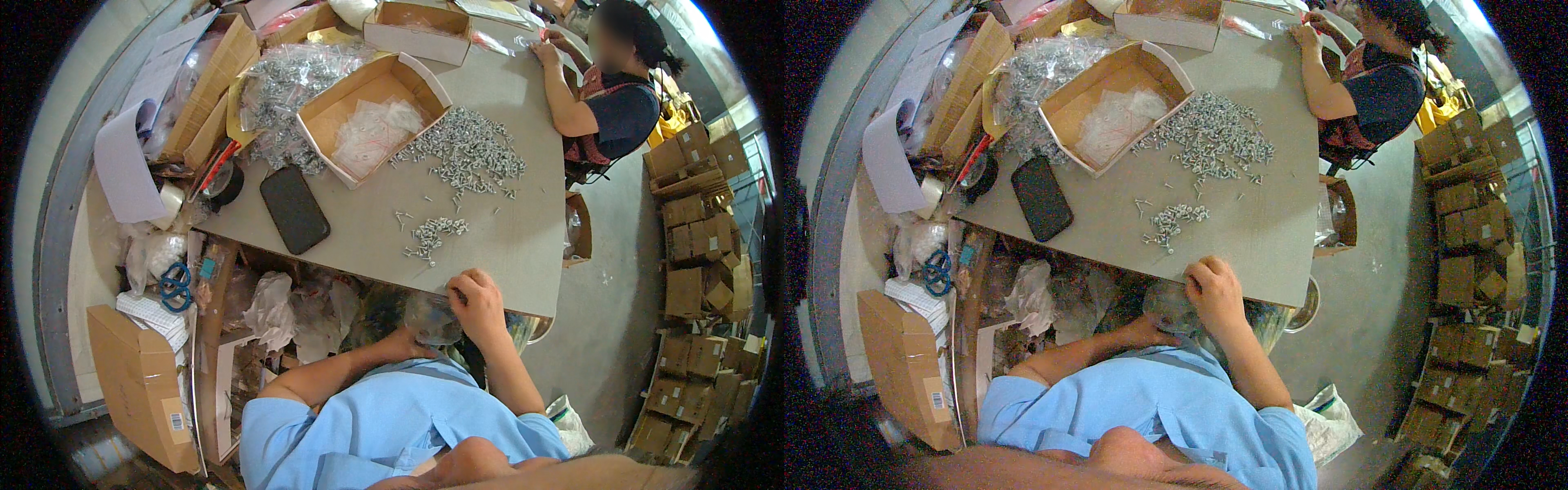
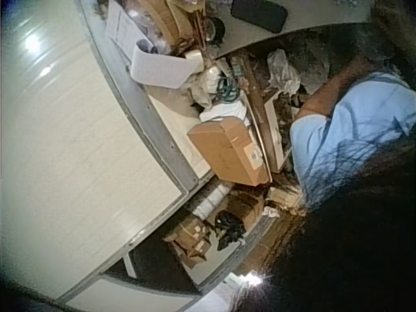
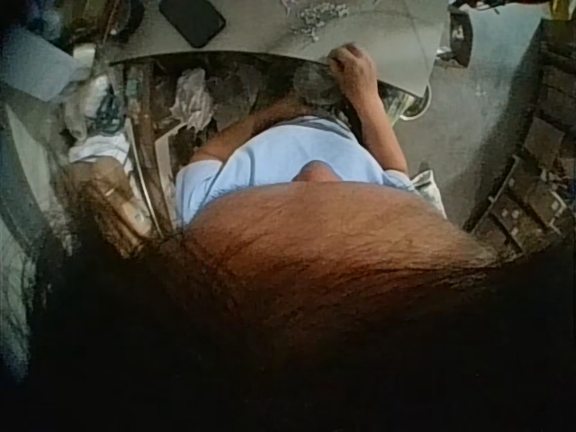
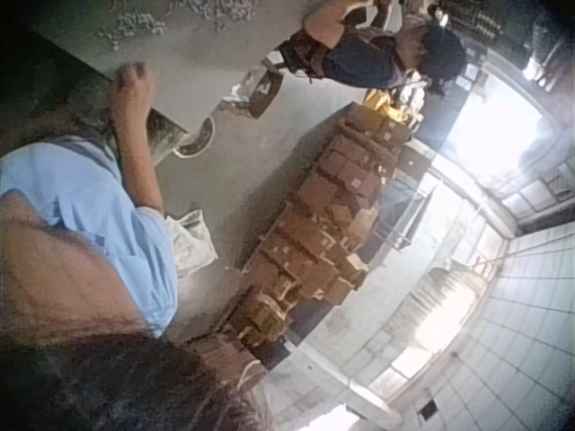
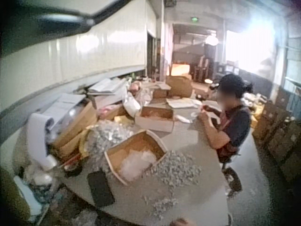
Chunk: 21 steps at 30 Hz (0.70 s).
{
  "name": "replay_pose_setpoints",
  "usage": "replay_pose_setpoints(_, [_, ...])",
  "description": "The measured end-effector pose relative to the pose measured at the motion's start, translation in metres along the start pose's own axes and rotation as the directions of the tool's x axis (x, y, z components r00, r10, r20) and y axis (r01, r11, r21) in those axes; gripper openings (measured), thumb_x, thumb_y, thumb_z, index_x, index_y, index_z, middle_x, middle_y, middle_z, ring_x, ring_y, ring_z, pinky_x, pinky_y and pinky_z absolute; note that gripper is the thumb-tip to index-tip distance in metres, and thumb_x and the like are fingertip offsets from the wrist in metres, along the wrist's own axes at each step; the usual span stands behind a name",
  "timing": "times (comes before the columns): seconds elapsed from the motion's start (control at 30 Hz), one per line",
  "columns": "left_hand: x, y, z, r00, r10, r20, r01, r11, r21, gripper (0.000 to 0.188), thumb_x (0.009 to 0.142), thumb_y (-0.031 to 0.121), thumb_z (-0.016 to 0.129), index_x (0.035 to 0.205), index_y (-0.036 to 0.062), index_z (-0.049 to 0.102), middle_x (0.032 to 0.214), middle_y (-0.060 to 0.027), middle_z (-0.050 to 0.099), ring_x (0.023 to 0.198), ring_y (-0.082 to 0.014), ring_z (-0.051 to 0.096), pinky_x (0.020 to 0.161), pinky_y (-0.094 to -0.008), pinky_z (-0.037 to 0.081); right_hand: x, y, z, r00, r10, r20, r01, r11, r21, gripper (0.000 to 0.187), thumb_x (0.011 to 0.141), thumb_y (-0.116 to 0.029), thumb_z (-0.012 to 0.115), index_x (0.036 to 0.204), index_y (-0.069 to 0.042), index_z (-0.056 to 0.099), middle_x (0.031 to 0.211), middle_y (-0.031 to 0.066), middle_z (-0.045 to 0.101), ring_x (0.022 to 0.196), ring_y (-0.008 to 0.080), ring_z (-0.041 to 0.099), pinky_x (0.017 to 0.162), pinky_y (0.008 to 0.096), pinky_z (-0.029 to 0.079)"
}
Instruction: The person sorts small metal components by hand into a plastic bag, taking them from a pile on the table and a cardboard box.
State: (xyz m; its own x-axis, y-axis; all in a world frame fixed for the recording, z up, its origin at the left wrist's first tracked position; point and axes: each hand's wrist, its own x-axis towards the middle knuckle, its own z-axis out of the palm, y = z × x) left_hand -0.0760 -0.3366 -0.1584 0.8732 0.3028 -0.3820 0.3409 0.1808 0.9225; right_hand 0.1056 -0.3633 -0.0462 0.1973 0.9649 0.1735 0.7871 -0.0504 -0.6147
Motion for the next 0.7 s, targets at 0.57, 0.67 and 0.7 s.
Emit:
replay_pose_setpoints(0.57, [0.005,-0.017,0.003,0.995,-0.074,-0.071,0.073,0.997,-0.016,0.048,0.074,0.021,0.074,0.113,0.0007,0.055,0.104,-0.0152,0.062,0.093,-0.0224,0.059,0.081,-0.0343,0.047,0.043,-0.012,0.028,0.983,-0.142,-0.117,0.134,0.988,-0.070,0.018,0.076,-0.008,0.065,0.092,-0.004,0.061,0.094,0.0139,0.058,0.086,0.0333,0.058,0.074,0.0395,0.048])
replay_pose_setpoints(0.67, [0.006,-0.015,0.006,0.988,-0.110,-0.105,0.114,0.993,0.029,0.050,0.071,0.021,0.074,0.113,0.0015,0.056,0.103,-0.0149,0.062,0.093,-0.0234,0.059,0.082,-0.0347,0.047,0.030,-0.007,0.025,0.994,-0.079,-0.074,0.075,0.996,-0.052,0.021,0.077,-0.011,0.064,0.096,-0.005,0.060,0.099,0.0140,0.058,0.090,0.0346,0.057,0.077,0.0409,0.048])
replay_pose_setpoints(0.7, [0.009,-0.023,0.007,0.994,-0.058,-0.090,0.059,0.998,0.006,0.049,0.071,0.020,0.074,0.112,0.0019,0.056,0.103,-0.0147,0.062,0.093,-0.0232,0.059,0.082,-0.0347,0.047,0.026,-0.006,0.024,0.994,-0.064,-0.083,0.061,0.998,-0.035,0.021,0.076,-0.011,0.064,0.096,-0.005,0.060,0.099,0.0141,0.058,0.089,0.0347,0.057,0.077,0.0408,0.048])
